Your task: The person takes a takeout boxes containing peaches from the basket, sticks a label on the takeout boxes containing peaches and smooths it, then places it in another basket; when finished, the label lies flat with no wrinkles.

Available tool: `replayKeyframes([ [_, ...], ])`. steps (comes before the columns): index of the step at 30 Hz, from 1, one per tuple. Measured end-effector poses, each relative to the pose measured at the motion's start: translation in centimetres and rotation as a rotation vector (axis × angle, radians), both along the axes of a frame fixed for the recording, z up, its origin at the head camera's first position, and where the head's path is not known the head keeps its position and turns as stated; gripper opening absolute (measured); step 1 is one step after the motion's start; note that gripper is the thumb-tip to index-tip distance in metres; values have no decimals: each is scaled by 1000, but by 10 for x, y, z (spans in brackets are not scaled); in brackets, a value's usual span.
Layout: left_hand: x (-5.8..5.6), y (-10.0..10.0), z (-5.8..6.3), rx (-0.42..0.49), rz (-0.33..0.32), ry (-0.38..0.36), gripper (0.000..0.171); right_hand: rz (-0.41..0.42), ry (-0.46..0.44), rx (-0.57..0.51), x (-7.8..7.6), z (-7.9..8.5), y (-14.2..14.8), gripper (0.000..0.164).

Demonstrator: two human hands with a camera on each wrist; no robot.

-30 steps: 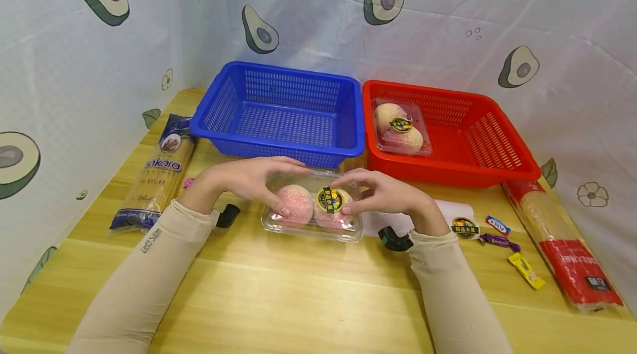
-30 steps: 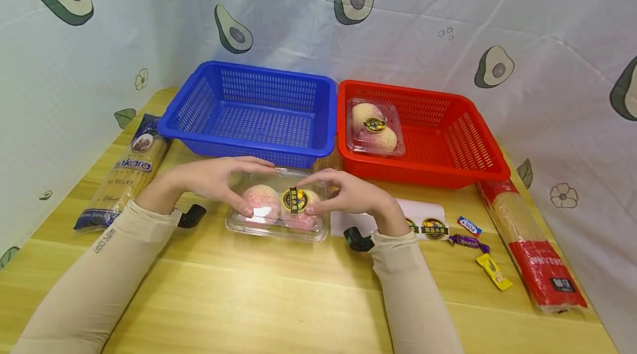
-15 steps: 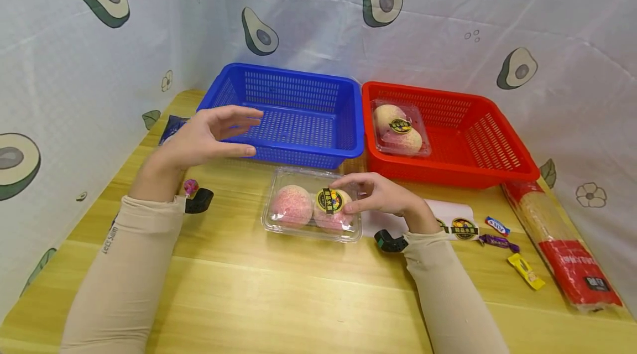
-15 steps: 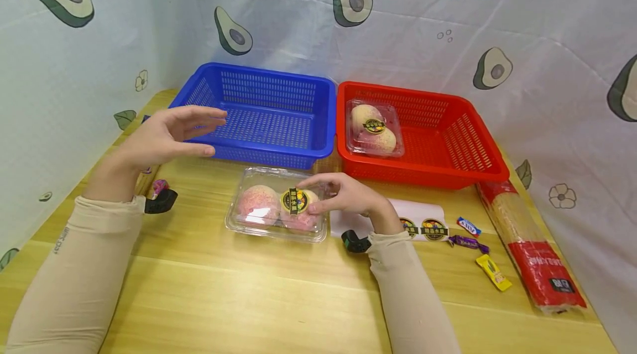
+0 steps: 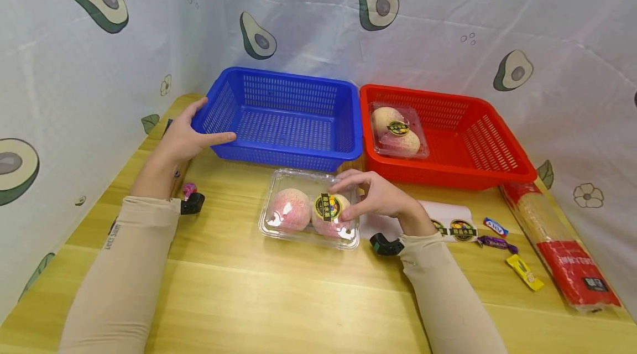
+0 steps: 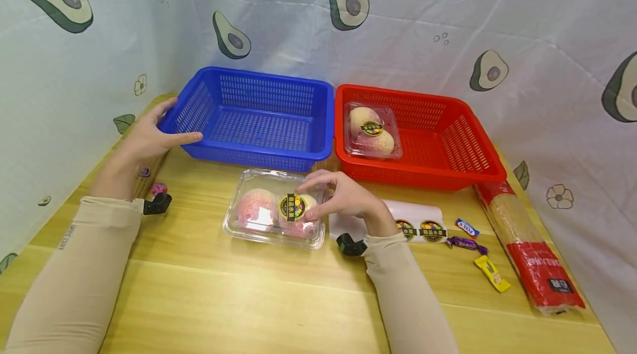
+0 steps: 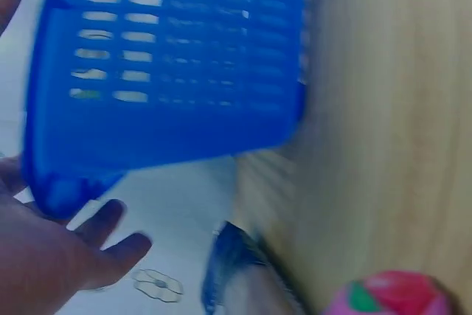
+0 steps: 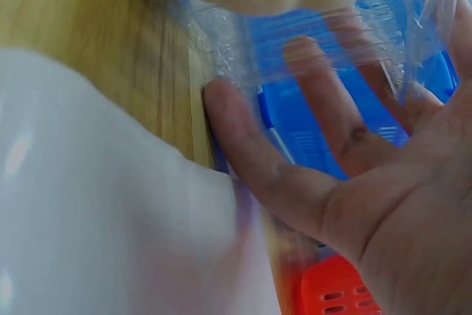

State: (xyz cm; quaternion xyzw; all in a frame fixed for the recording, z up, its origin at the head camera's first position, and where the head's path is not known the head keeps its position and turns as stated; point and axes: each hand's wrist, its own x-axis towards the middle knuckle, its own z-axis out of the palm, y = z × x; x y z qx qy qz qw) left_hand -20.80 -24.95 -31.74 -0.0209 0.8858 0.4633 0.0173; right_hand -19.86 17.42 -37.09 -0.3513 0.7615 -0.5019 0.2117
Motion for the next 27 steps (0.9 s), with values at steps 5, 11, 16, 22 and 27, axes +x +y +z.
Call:
replayKeyframes([
  [5,-2,-1,-8,-14,21,-106,133,-4,-19,-80,1,-1,-4,49],
  [11,-3,-1,-10,8,25,-112,135,-41,-43,-124,4,0,-10,44],
  [16,-3,0,-12,17,11,-118,133,-72,-114,-169,9,8,-11,38],
  [22,-3,-1,-13,0,1,-119,134,-64,-462,-312,18,22,2,31],
  [27,-3,-3,-11,-15,2,-113,131,3,-551,-485,21,54,26,30],
])
